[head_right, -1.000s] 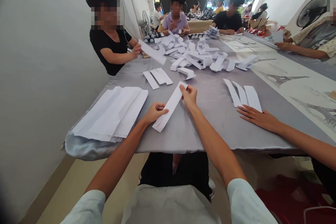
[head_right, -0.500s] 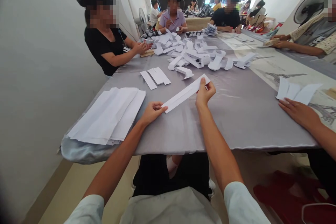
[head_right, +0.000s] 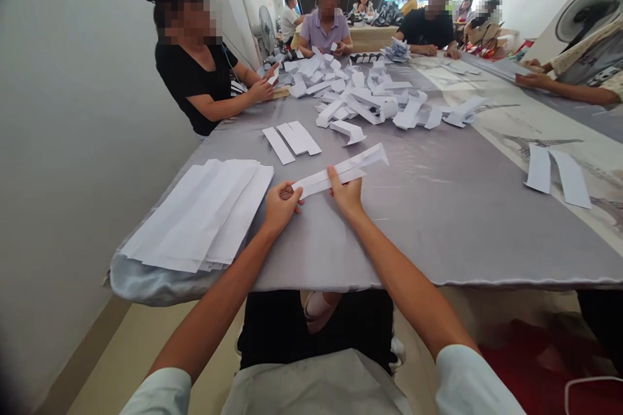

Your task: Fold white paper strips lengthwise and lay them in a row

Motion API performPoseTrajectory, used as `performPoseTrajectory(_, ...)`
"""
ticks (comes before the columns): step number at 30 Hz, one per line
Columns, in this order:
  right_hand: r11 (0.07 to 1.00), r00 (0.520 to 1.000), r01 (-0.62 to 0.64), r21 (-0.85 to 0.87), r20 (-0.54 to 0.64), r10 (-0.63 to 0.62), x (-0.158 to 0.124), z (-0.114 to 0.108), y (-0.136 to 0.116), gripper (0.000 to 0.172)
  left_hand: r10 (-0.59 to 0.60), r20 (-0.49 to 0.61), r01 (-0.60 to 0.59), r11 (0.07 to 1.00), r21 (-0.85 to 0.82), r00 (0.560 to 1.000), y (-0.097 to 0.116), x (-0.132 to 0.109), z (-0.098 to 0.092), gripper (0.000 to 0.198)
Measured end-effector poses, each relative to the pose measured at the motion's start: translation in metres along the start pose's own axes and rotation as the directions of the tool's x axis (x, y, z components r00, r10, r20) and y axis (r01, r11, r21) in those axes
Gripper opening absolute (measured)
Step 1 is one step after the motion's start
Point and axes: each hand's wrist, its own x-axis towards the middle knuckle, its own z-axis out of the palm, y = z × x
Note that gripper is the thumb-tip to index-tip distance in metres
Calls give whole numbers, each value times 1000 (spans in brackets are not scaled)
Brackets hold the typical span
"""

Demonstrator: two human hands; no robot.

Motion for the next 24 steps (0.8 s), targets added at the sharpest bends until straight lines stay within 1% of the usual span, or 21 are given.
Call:
performPoseTrajectory(2,999,989,14,-51,149,-7,-11,5,2,41,1,1,-1,1000,-7,1000,2,-1,0,28)
performPoseTrajectory(4,996,964,16,-93,265,9,-20,9,2,39,-8,35,8,1000,-15,999,3,-1,1,33)
performPoseTrajectory(6,994,940,-17,-107,337,52,-24,11,2,39,-9,90,11,999,-30,996,5,-2,1,42)
performPoseTrajectory(7,994,932,-48,-96,353,80,-25,11,1,39,-1,124,6,999,-39,992,5,-2,1,45)
performPoseTrajectory(10,987,922,-157,-21,355,155,-24,11,1,43,33,210,-17,997,-77,977,8,-3,1,48)
performPoseTrajectory(12,975,917,-219,24,346,198,-21,10,1,46,29,245,0,993,-115,969,8,-3,0,48)
performPoseTrajectory(14,962,913,-265,62,338,230,-18,10,1,46,7,248,32,988,-150,969,6,-2,0,50)
performPoseTrajectory(16,951,911,-291,101,331,244,-17,10,0,47,-11,221,48,986,-160,975,4,-1,0,50)
performPoseTrajectory(19,957,914,-263,121,350,207,-18,11,-3,48,-4,181,28,991,-128,983,0,0,0,49)
performPoseTrajectory(22,982,916,-172,83,381,128,-22,14,-2,47,44,184,-27,995,-94,982,-1,0,-1,47)
performPoseTrajectory(24,991,924,-123,43,368,99,-23,16,-1,43,72,201,-62,996,-58,977,-2,-1,-1,44)
